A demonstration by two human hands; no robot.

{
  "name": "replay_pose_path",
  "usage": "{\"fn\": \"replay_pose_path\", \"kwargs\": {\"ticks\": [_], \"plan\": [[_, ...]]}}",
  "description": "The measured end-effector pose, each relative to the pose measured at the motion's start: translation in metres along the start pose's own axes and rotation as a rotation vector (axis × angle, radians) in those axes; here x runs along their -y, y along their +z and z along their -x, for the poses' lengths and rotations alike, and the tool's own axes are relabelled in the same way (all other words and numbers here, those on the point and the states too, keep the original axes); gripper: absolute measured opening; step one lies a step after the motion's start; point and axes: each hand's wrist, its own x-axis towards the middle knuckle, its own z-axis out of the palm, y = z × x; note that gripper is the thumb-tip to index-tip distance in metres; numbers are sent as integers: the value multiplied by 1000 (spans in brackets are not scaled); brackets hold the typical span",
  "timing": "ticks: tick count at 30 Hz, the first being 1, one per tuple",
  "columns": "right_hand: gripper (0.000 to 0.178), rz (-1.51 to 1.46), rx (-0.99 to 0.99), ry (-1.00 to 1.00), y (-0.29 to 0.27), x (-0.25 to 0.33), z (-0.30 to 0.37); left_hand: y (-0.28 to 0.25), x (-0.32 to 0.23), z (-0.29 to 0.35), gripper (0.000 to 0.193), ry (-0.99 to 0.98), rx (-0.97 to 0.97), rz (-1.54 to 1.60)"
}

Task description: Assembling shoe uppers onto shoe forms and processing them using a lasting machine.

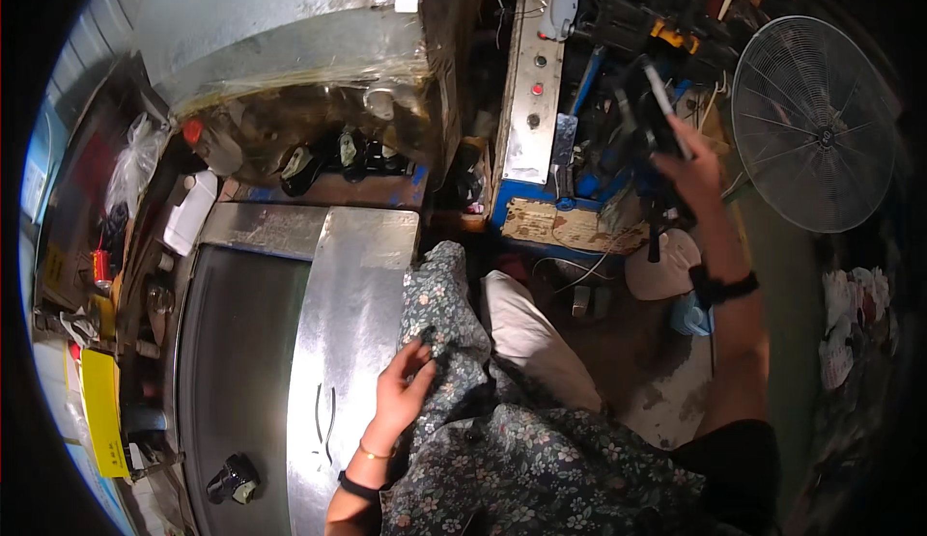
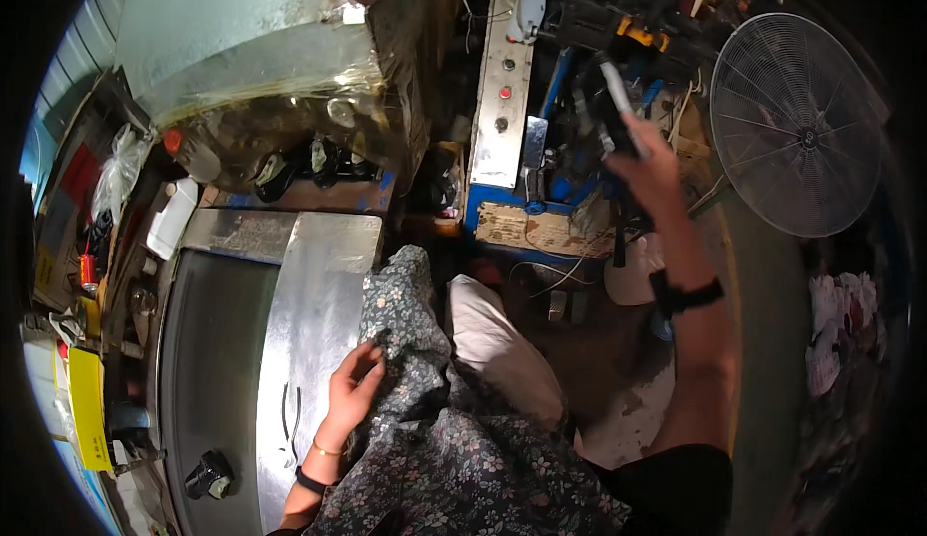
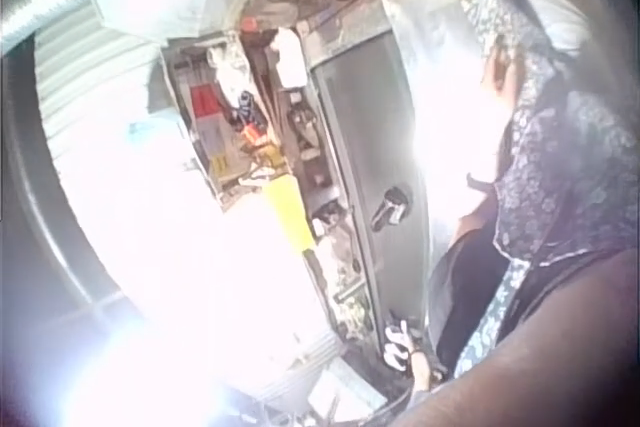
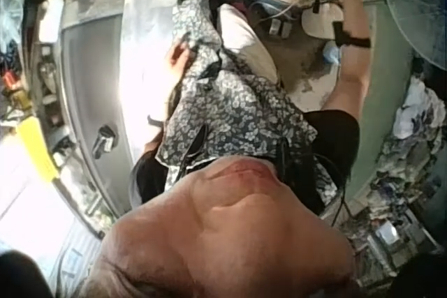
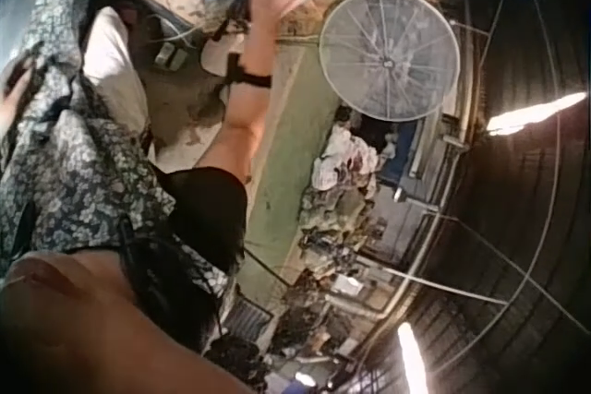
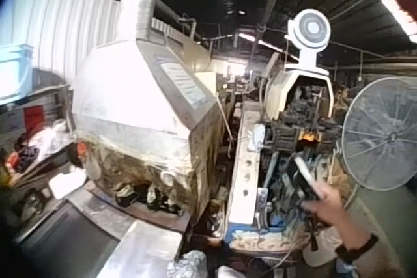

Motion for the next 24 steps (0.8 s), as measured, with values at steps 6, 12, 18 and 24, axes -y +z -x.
{"fn": "replay_pose_path", "kwargs": {"ticks": [6, 12, 18, 24], "plan": [[65, 371, -234, 163, -71, -80, -101, -25, 36, 29, 31, -166, -196, -61], [64, 0, -44, 242, -97, -110, -133, -4, 27, 22, 32, -99, -185, 1], [67, 260, -86, 145, -88, -106, -120, 13, 8, 12, 29, -58, -69, -317], [75, 425, 74, 199, -87, -58, -121, 35, 2, 0, 29, -19, -12, -365]]}}
